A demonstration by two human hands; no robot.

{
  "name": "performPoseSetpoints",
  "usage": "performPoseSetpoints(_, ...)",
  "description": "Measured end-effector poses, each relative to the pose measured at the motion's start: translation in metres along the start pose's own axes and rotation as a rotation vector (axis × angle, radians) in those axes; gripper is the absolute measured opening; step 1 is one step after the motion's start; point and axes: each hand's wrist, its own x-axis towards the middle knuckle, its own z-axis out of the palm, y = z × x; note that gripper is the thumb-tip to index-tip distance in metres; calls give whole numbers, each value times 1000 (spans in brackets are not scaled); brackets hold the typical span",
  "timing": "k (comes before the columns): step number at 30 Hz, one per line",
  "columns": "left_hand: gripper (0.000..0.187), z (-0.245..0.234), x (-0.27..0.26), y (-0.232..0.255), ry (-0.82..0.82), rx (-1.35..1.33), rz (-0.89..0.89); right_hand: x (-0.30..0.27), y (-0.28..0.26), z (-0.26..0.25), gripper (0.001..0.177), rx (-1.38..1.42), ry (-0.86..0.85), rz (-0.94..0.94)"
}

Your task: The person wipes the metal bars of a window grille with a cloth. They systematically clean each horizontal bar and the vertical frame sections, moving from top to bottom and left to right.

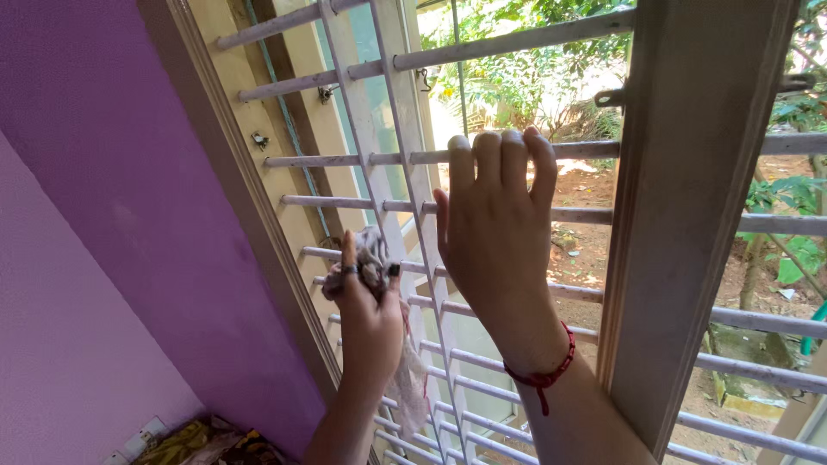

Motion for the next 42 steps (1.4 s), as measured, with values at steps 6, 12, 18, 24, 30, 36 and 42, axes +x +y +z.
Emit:
performPoseSetpoints(6,70,-22,47,23,-54,-640,-203,-3,0,5,49,-20,14,-26)
performPoseSetpoints(12,86,7,-12,-38,-80,-385,41,2,-11,7,48,-50,-1,-36)
performPoseSetpoints(18,57,-17,56,-72,-32,248,771,2,-20,9,43,-103,-50,-55)
performPoseSetpoints(24,53,-38,129,-57,10,734,962,10,-30,8,42,-197,-70,-100)
performPoseSetpoints(30,41,-82,179,-103,1,826,1054,12,-35,-1,47,-243,-137,-153)
performPoseSetpoints(36,32,-116,181,-103,186,862,1013,12,-36,15,47,-309,-121,-107)
performPoseSetpoints(42,26,-36,134,-77,32,691,987,6,-42,32,30,-266,-10,-73)
